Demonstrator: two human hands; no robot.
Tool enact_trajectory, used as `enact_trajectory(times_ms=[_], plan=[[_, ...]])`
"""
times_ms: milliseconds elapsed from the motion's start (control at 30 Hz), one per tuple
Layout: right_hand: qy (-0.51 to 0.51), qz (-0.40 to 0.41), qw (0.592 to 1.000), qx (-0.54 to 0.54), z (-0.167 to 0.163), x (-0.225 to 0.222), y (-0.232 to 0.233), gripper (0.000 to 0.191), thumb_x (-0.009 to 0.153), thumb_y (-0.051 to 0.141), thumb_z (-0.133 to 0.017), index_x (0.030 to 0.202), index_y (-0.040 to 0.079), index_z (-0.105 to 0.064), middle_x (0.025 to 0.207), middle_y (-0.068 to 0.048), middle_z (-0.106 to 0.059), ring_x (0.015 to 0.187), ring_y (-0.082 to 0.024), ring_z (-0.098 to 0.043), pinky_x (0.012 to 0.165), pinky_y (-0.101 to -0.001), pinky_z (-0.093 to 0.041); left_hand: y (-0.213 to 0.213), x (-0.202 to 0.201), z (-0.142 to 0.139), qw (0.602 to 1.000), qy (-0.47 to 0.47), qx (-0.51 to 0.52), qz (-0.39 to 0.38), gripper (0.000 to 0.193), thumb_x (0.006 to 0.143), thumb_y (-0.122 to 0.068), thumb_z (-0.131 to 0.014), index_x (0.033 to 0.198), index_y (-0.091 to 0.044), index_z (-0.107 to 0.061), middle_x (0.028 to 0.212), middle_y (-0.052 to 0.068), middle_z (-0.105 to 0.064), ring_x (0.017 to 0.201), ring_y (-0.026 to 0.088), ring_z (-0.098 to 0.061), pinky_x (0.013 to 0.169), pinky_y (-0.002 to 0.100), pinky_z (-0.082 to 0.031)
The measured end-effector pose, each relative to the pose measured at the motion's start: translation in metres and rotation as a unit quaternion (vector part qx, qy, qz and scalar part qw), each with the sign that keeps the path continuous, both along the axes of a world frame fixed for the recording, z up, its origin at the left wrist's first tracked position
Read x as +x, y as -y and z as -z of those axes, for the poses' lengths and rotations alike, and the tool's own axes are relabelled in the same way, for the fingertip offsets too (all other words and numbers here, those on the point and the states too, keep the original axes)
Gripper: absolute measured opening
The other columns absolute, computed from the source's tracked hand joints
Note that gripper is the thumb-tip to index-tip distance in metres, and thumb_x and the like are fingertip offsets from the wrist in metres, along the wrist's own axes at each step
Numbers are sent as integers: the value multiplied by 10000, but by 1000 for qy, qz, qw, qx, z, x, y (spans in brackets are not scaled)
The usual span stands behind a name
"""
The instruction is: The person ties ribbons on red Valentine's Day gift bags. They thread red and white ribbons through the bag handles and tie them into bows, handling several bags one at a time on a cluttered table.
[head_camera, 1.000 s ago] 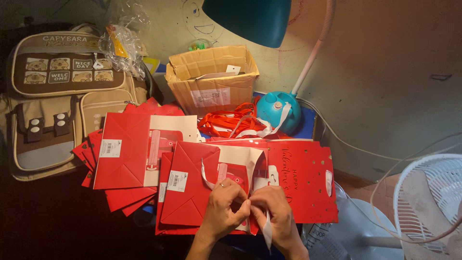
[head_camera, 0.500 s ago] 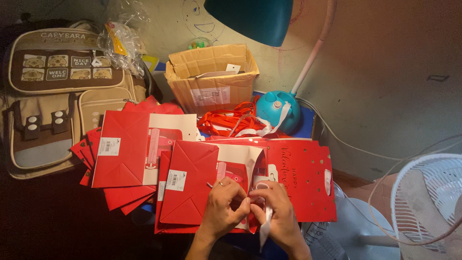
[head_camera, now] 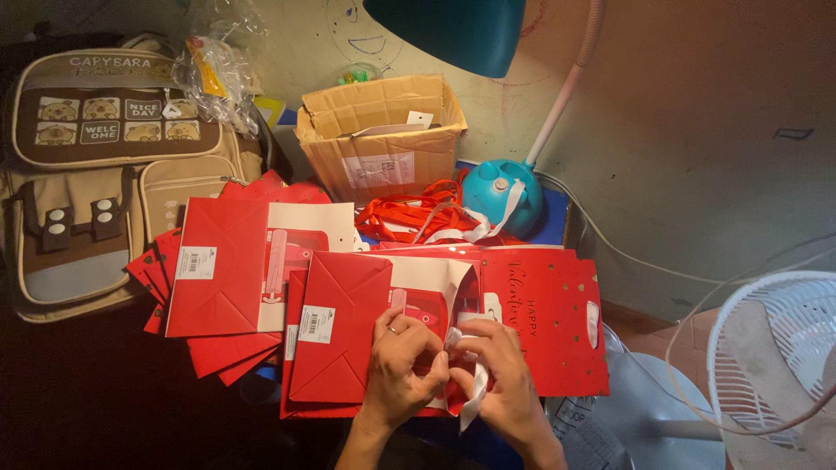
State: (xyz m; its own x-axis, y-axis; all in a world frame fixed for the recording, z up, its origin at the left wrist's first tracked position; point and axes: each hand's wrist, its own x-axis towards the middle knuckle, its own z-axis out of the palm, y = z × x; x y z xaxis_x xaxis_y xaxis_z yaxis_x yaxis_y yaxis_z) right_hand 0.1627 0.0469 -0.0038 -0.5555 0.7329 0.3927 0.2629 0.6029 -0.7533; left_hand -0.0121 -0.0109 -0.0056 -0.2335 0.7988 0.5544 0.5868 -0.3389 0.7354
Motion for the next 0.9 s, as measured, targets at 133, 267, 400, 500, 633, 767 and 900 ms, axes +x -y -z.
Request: enact_trajectory(times_ms=[133,267,400,500,633,767,900], plan=[[14,34,999,-7,-4,-8,3,363,730,74,-845,1048,81,-670,1144,-56,-667,1123,-265,-608,938,-381,-518,1,-2,0,1000,8,-21,12,134,760,-185,-746,711,-93,-662,671,5,-647,789,187,-646,1127,499,-375],[-53,63,971,-225,0,-7,6,619,772,148,-835,1335,168,-578,1271,4,-602,1117,-192,-695,916,-322,-592,1,-4,0,998,28,-42,32,168,765,-204,-770,680,-96,-674,653,-13,-669,749,168,-650,1136,494,-371],[-27,40,996,-72,9,-7,4,347,801,89,-791,1126,69,-672,1078,-86,-667,1055,-231,-614,890,-355,-528,0,-3,2,998,31,-41,20,196,773,-228,-792,679,-102,-675,669,-1,-643,757,171,-641,1141,490,-375],[-51,47,997,-37,17,-10,4,146,920,112,-745,1046,74,-680,1049,-87,-686,1051,-209,-637,889,-344,-535,0,-5,3,997,45,-51,43,221,765,-259,-838,703,-103,-693,694,2,-659,769,162,-647,1158,493,-344],[-133,99,961,-220,28,-10,4,121,976,155,-642,1012,40,-637,901,-59,-672,827,-126,-651,709,-290,-532,2,-12,1,987,79,-82,111,215,721,-255,-873,816,-104,-754,750,-12,-723,827,145,-660,1175,493,-264],[-158,122,948,-248,37,-9,2,200,1047,189,-621,936,27,-580,780,4,-620,708,-44,-560,616,-229,-496,2,-15,0,980,95,-117,133,149,769,-179,-831,896,-118,-783,805,-32,-756,866,128,-668,1199,475,-223],[-172,127,947,-238,41,-10,4,164,1016,192,-631,978,35,-600,817,7,-631,737,-43,-562,637,-228,-494,2,-13,3,979,115,-116,123,141,779,-147,-824,915,-125,-794,803,-42,-767,854,118,-667,1205,467,-230]])
